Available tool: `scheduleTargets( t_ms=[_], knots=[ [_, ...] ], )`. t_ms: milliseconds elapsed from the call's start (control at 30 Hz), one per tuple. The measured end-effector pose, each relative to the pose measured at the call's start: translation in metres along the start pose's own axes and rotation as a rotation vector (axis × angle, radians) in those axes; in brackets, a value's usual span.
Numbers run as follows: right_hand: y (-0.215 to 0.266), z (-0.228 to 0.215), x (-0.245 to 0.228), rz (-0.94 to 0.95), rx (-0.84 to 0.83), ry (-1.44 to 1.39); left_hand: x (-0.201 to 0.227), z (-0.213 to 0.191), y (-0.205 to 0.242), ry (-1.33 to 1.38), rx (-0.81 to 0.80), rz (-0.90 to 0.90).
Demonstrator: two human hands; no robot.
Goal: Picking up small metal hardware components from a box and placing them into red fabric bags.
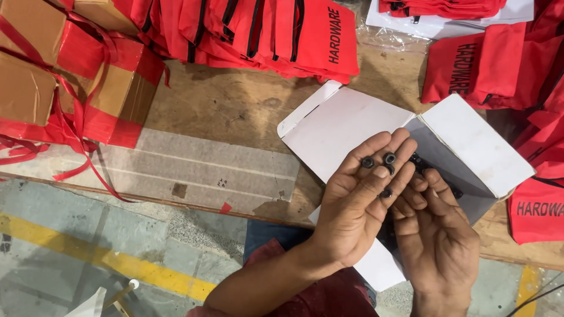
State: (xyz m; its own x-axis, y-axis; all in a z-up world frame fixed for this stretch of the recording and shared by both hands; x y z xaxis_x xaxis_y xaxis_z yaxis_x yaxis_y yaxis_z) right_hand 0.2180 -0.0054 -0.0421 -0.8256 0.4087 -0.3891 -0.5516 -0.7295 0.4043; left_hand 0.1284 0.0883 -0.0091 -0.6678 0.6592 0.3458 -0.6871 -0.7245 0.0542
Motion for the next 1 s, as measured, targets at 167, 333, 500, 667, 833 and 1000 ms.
scheduleTargets(
  t_ms=[167, 333, 500, 667, 833, 1000],
  knots=[
    [0.001, 0.003, 0.0, -0.014, 0.0, 0.012, 0.004, 0.002, 0.002, 0.052, 0.007, -0.018],
    [0.0, 0.0, -0.004, -0.03, -0.073, 0.014, 0.004, 0.0, 0.001, 0.107, -0.013, -0.019],
    [0.005, 0.007, -0.011, -0.107, -0.061, -0.037, 0.005, 0.002, 0.001, 0.134, -0.055, -0.003],
    [0.005, 0.013, -0.008, -0.066, -0.094, -0.128, 0.006, 0.0, 0.002, 0.081, -0.045, 0.003],
    [0.008, 0.015, -0.009, -0.081, -0.123, -0.078, 0.006, 0.001, 0.003, 0.042, -0.061, 0.021],
    [0.007, 0.012, -0.007, -0.067, -0.101, -0.175, 0.006, -0.001, 0.005, 0.049, -0.059, 0.021]
  ],
)
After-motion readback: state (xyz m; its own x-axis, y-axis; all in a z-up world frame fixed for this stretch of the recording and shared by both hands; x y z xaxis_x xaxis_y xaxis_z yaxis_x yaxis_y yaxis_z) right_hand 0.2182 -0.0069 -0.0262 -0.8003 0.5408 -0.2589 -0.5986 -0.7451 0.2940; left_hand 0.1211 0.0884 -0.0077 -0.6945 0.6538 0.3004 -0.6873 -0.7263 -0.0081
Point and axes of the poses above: each hand's wrist, its own y-axis away from the middle knuckle, its own z-axis out of the palm, x = y × z, the point moved 9 cm from there along -y, towards the middle knuckle, and after that the axes turned 9 degrees about -y, right-handed, at the moved point
